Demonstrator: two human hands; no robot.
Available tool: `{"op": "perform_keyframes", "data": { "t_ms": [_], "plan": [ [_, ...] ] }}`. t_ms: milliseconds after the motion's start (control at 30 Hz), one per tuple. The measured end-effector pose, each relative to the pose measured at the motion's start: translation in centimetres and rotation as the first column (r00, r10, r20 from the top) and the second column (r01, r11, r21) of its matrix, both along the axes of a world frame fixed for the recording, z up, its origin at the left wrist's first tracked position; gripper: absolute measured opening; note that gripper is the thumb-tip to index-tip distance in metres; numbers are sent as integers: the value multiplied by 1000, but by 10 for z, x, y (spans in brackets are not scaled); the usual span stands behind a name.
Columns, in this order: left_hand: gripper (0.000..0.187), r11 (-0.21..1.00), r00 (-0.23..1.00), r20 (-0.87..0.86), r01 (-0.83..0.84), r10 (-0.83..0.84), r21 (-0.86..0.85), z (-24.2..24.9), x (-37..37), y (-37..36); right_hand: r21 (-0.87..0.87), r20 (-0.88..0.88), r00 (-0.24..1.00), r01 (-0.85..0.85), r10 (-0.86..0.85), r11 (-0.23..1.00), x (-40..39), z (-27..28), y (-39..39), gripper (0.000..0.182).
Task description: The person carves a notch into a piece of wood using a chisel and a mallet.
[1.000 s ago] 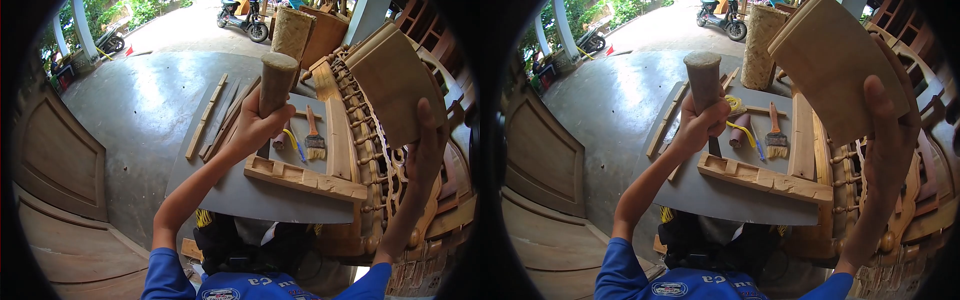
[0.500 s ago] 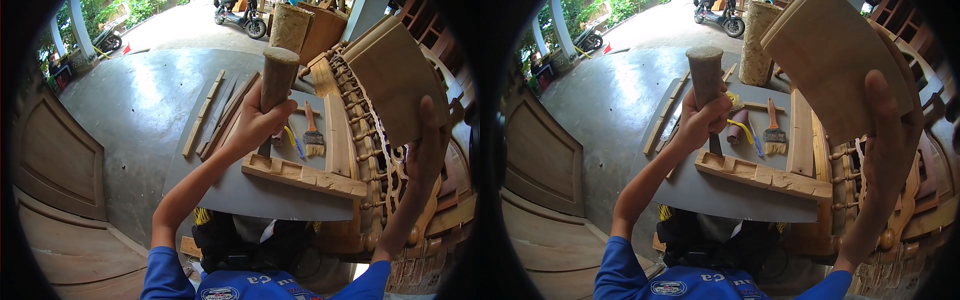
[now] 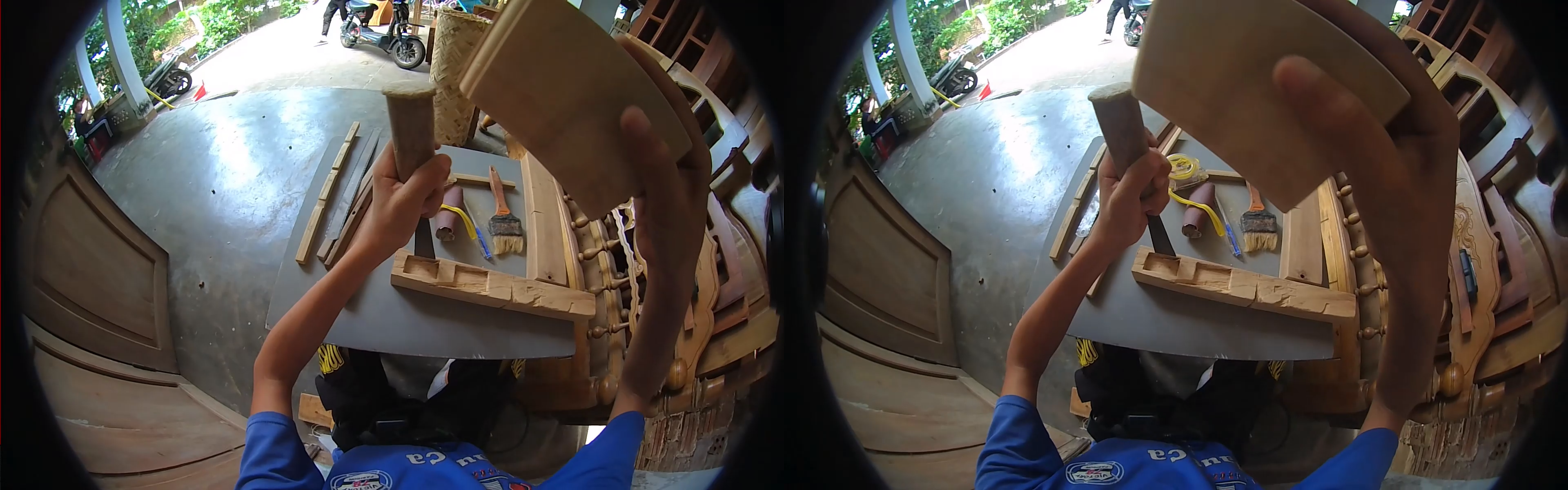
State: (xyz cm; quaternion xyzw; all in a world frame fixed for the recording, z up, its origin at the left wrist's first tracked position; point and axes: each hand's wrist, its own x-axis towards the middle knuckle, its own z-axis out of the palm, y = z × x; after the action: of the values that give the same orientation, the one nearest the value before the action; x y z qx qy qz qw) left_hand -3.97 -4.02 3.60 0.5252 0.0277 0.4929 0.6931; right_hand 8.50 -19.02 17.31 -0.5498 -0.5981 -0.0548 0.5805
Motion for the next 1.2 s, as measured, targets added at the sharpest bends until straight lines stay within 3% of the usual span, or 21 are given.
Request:
{"op": "perform_keyframes", "data": {
  "t_ms": [100,400,900,1100,1200],
  "plan": [
    [17,1000,1000,5,-9,9,-14,1,-1,-1,63,-20,999,-45,47,997,-10,2,7,52],
    [18,996,998,6,65,-65,-53,2,-1,1,29,21,993,-121,120,992,-14,3,14,51],
    [19,999,999,-7,46,-46,24,0,1,1,57,32,996,-84,82,995,-17,6,17,49],
    [19,998,998,-5,64,-64,29,-1,0,0,30,186,982,-49,42,998,-12,15,26,47],
    [19,997,998,-7,64,-64,47,-1,0,1,176,13,988,-157,157,972,-35,32,37,47]
  ]
}}
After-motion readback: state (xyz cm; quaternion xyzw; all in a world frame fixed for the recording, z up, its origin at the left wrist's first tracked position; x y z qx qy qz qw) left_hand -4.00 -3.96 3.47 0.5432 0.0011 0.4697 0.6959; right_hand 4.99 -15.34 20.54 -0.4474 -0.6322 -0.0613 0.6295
